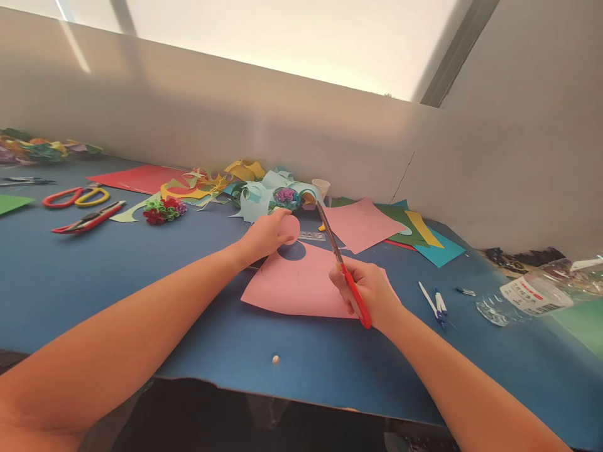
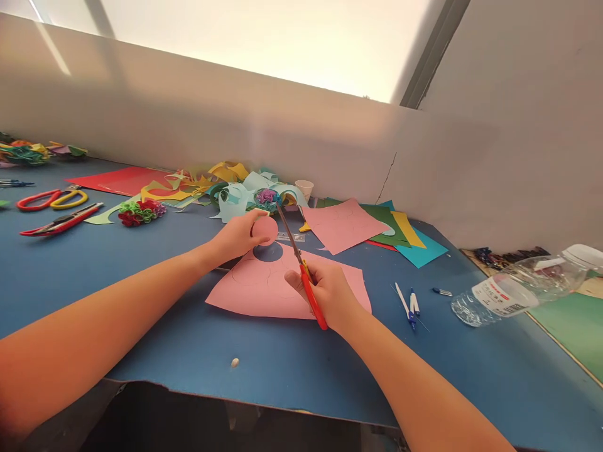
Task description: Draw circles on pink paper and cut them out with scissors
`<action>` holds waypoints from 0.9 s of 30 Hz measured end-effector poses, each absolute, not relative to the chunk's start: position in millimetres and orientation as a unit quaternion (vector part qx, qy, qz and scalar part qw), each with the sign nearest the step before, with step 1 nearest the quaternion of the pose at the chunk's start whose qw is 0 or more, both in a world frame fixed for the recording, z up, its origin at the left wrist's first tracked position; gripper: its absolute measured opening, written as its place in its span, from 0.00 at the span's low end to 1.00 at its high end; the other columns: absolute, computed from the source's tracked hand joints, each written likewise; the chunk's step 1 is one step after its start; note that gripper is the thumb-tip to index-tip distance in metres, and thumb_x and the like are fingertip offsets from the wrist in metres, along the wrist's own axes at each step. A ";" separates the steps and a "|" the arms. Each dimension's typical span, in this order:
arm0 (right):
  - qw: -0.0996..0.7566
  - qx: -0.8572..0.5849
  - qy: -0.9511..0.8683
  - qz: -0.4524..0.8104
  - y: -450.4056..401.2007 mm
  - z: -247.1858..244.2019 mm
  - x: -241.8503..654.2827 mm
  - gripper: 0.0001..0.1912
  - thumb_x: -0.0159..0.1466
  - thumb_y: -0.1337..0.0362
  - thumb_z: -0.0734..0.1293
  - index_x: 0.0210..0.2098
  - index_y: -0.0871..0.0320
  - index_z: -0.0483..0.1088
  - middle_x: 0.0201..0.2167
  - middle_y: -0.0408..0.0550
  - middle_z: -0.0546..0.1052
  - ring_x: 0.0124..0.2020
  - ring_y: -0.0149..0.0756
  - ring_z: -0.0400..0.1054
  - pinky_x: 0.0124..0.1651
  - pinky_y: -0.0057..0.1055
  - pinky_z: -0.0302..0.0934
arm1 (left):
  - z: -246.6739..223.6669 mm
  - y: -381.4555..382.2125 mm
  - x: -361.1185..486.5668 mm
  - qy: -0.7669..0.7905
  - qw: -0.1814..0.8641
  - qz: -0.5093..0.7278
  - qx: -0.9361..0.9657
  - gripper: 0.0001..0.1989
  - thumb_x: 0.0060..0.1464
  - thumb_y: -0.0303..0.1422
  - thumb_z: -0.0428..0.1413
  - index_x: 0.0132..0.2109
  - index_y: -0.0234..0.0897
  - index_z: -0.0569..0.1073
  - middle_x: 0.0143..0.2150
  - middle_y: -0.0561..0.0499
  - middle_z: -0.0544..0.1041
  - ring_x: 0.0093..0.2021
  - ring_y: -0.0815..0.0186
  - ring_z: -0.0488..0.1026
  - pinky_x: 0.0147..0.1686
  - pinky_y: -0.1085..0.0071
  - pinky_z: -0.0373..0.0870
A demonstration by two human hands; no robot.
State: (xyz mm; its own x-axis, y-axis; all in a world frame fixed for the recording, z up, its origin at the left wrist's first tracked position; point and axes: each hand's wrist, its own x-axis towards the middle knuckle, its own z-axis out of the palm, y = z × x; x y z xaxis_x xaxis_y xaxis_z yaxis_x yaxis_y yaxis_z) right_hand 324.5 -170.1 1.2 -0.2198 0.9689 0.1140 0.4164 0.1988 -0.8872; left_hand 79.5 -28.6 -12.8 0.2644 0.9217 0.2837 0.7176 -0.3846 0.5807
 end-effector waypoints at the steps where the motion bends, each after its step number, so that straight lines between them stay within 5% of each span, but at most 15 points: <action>1: 0.364 -0.509 -0.681 0.381 -169.0 0.4 324.5 0.34 0.67 0.31 0.68 0.25 0.52 0.57 0.17 0.36 0.60 0.17 0.31 0.57 0.21 0.31 0.50 | -15.1 -26.7 82.5 0.530 0.167 0.302 0.775 0.34 0.62 0.36 0.65 0.72 0.36 0.66 0.53 0.42 0.82 0.50 0.54 0.80 0.54 0.53 0.77; 7: 0.343 -0.527 -0.678 0.381 -166.1 -3.9 326.8 0.32 0.67 0.33 0.69 0.25 0.52 0.60 0.17 0.37 0.60 0.18 0.31 0.56 0.22 0.31 0.50 | -25.5 -22.0 86.9 0.520 0.154 0.293 0.787 0.33 0.66 0.41 0.62 0.73 0.36 0.64 0.68 0.36 0.72 0.58 0.56 0.79 0.57 0.62 0.77; 11: 0.339 -0.526 -0.679 0.384 -167.3 -3.1 327.5 0.34 0.67 0.31 0.69 0.24 0.52 0.59 0.17 0.37 0.61 0.18 0.31 0.56 0.22 0.31 0.50 | -15.4 -38.0 81.9 0.493 0.132 0.218 0.832 0.23 0.63 0.45 0.62 0.59 0.37 0.79 0.60 0.39 0.76 0.61 0.48 0.76 0.62 0.58 0.72; 18: 0.368 -0.544 -0.657 0.369 -162.9 -5.5 330.8 0.33 0.65 0.30 0.70 0.26 0.52 0.61 0.16 0.36 0.60 0.18 0.32 0.56 0.22 0.32 0.52 | 2.3 -90.9 85.3 0.432 0.157 0.057 0.886 0.39 0.55 0.63 0.60 0.64 0.43 0.78 0.60 0.39 0.79 0.60 0.43 0.76 0.54 0.56 0.74; 21: 0.346 -0.588 -0.663 0.308 -157.6 -3.7 335.0 0.33 0.66 0.30 0.68 0.27 0.51 0.61 0.17 0.37 0.63 0.19 0.34 0.59 0.24 0.33 0.56 | 5.5 -108.1 89.9 0.426 0.155 0.015 0.891 0.42 0.51 0.61 0.65 0.67 0.46 0.76 0.63 0.39 0.79 0.61 0.41 0.76 0.56 0.55 0.73; 27: 0.197 -0.723 -0.647 0.139 -149.0 13.7 347.5 0.26 0.67 0.36 0.69 0.29 0.51 0.68 0.29 0.52 0.80 0.29 0.46 0.73 0.30 0.37 0.61 | 17.4 -130.1 97.1 0.421 0.145 -0.028 0.895 0.46 0.58 0.58 0.62 0.77 0.46 0.65 0.61 0.37 0.81 0.57 0.41 0.80 0.50 0.54 0.76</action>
State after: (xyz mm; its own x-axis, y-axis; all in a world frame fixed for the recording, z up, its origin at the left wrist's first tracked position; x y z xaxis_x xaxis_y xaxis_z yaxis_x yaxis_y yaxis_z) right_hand 347.5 -149.0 13.7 0.1236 0.9908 0.0544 0.8809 -0.0843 -0.4656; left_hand 97.1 -130.1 17.4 0.6444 0.7452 -0.1718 0.7613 -0.6038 0.2364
